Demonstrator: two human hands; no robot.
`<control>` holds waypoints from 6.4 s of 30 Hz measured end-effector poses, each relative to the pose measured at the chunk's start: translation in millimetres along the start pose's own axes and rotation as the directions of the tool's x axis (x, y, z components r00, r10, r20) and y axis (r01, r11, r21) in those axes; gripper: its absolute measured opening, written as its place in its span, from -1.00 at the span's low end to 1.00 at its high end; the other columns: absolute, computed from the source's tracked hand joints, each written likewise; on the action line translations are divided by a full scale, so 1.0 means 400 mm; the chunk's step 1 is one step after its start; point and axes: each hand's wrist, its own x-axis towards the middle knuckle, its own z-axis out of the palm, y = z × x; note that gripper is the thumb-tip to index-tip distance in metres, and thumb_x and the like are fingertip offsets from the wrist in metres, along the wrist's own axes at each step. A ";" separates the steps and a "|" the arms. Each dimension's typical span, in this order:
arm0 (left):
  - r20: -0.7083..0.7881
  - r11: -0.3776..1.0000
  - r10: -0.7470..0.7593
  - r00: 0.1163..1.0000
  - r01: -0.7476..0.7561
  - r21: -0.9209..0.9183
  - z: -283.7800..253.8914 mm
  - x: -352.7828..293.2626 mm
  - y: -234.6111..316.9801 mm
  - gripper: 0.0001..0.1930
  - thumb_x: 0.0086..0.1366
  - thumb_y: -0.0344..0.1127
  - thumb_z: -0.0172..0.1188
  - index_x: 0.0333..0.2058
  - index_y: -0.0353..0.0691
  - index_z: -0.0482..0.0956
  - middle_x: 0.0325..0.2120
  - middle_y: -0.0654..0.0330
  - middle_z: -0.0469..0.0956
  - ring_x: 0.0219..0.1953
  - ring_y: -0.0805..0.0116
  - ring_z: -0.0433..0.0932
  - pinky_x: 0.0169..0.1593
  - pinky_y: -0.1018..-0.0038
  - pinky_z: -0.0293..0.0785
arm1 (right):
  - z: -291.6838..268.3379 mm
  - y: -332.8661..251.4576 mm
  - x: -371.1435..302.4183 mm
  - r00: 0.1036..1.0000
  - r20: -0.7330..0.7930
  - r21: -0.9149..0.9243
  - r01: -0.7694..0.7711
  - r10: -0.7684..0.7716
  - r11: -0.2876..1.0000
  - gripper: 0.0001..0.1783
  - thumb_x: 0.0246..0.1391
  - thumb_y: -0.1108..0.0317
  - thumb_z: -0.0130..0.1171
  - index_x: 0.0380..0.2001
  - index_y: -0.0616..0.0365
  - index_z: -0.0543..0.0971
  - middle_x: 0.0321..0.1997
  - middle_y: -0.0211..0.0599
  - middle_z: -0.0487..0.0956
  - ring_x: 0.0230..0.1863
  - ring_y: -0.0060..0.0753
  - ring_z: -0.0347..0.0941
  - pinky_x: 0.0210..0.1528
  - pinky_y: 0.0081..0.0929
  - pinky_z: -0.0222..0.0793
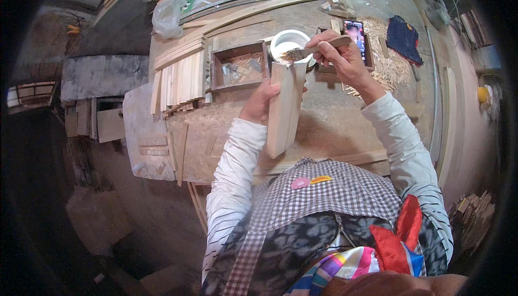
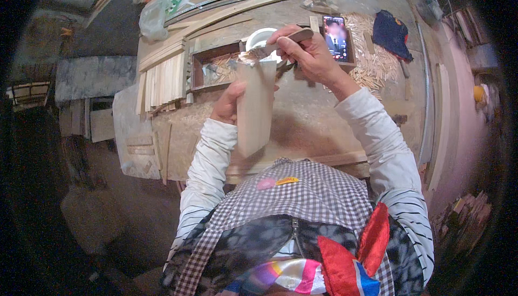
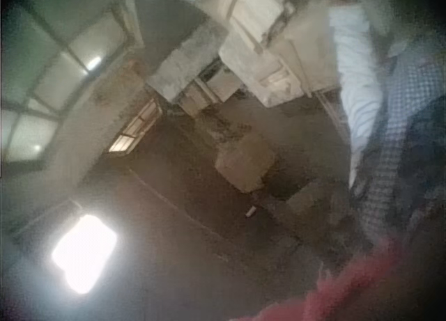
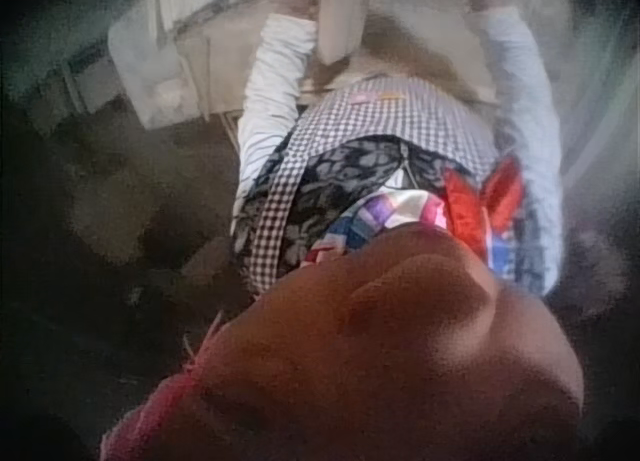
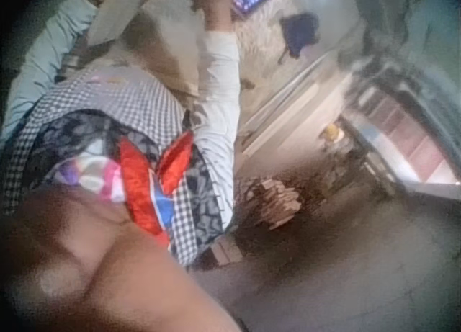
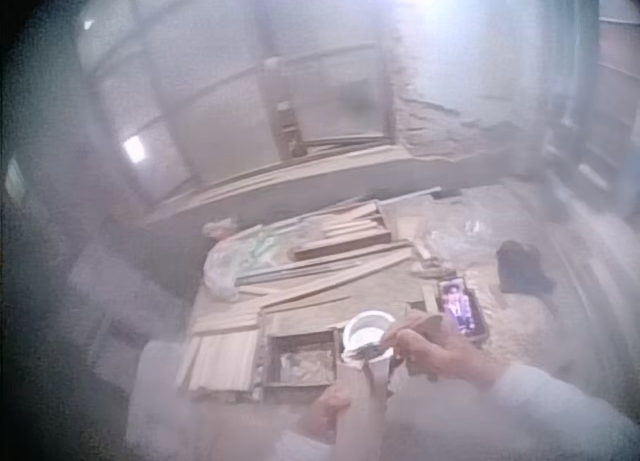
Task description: The person assembles a small wooden frame by applying glue to dowels, inserting them into pre-drilled holes, and tapping them in with a hammer. They then attach side rails to the frame and secure the joints with additional hammer taps.
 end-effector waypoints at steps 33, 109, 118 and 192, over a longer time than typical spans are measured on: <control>-0.456 0.840 0.542 0.706 -0.436 0.324 0.022 -0.013 -0.061 0.00 0.32 0.24 0.27 0.49 -0.19 -0.03 0.38 -0.04 0.20 0.40 0.05 0.24 0.41 0.13 0.22 | 0.216 0.006 -0.266 0.873 0.006 -0.246 -0.472 0.488 0.847 0.19 -0.20 -0.09 0.54 0.33 0.47 0.21 0.21 0.28 0.47 0.25 0.11 0.46 0.29 -0.13 0.36; -0.387 0.901 0.263 0.884 -0.082 0.427 0.017 0.037 -0.044 0.00 0.09 -0.22 0.54 0.41 -0.36 0.14 0.27 0.03 0.36 0.29 0.22 0.38 0.35 0.31 0.31 | -0.062 0.261 0.133 0.759 -0.262 0.280 -0.531 0.596 0.799 -0.63 0.45 0.10 0.10 -0.17 0.24 0.63 -0.49 -0.55 0.52 -0.54 -0.74 0.33 -0.55 -0.70 0.18; -0.304 0.877 0.295 0.906 -0.130 0.462 0.009 0.067 -0.035 0.12 0.00 -0.18 0.59 0.44 -0.37 0.09 0.32 -0.01 0.31 0.36 0.18 0.32 0.42 0.29 0.20 | -0.066 0.125 0.149 0.773 -0.007 0.448 -0.564 0.634 0.694 -0.61 0.46 0.03 0.07 -0.18 0.17 0.61 -0.51 -0.68 0.41 -0.54 -0.82 0.24 -0.58 -0.82 0.05; -0.251 0.767 0.246 0.936 -0.030 0.641 -0.066 -0.023 0.004 0.16 -0.09 -0.11 0.62 0.45 -0.28 0.16 0.43 0.00 0.16 0.42 0.09 0.26 0.47 0.22 0.16 | -0.238 0.163 -0.024 0.758 -0.460 -0.050 -0.542 0.462 0.839 -0.45 0.40 -0.12 0.10 -0.29 0.23 0.64 -0.47 -0.39 0.65 -0.54 -0.65 0.48 -0.51 -0.60 0.39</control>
